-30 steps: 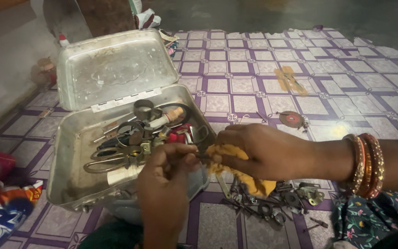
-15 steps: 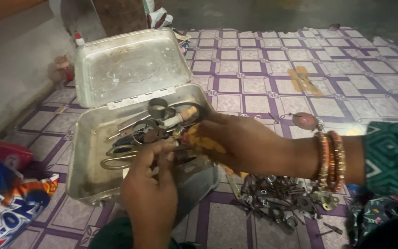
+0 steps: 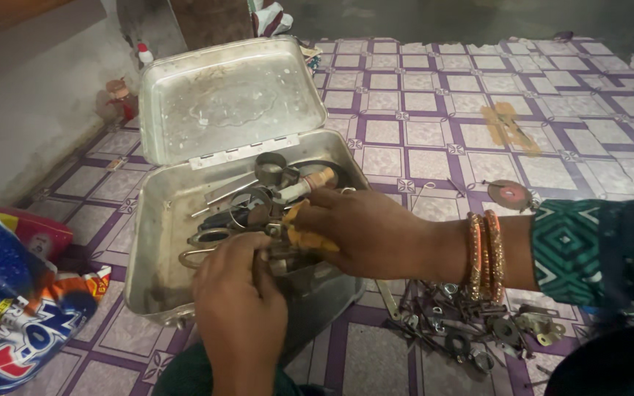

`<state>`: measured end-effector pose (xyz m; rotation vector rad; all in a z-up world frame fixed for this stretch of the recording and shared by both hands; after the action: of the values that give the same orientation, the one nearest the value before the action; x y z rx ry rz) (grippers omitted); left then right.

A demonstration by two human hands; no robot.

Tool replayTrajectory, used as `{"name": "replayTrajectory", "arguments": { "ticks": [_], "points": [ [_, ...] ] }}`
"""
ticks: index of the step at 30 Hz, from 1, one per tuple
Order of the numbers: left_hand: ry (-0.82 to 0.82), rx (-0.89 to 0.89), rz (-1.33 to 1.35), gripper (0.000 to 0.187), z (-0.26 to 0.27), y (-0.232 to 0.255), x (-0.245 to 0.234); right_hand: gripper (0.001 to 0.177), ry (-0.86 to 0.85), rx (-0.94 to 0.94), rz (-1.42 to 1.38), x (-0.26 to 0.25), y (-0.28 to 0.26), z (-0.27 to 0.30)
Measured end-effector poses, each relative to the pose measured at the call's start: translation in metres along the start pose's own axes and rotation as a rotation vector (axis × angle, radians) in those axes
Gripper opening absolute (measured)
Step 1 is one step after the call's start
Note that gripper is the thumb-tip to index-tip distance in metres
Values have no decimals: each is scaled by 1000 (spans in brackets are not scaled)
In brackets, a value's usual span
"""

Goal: The person sits on the floor and wipes small metal parts with a yellow cloth. They pick up each part, wipe it, and place it back into a plastic container.

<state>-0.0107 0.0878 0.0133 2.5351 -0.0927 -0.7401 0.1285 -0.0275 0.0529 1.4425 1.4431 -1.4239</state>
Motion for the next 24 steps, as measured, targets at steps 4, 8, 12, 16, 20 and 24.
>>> {"name": "replayTrajectory", "arguments": {
  "ticks": [4, 8, 12, 16, 20, 24],
  "points": [
    [24, 64, -107, 27, 1, -2, 0, 39, 60, -52, -2, 0, 0, 1],
    [-19, 15, -133, 27, 0, -10, -2, 39, 138, -158, 42, 3, -5, -3],
    [-56, -22, -169, 26, 0, -13, -5, 27, 42, -114, 60, 7, -7, -8],
    [-38, 8, -225, 26, 2, -15, -8, 43, 4, -227, 144, 7, -15, -9],
    [2, 30, -242, 25, 3, -10, -6, 47, -96, -145, 137, 7, -17, -10],
    [-21, 13, -183, 18, 5, 0, -4, 48, -74, -133, 141, 0, -15, -4]
  ]
}}
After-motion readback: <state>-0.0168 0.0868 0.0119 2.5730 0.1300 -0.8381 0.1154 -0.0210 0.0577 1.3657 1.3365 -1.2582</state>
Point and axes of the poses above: each hand's wrist, its own z-axis away from the middle knuckle, its own x-axis out of the palm, y = z × x, the point moved 3 cm from there along -z, towards the middle knuckle, and after that the axes turned 1 degree about x, right-handed, at the moved point
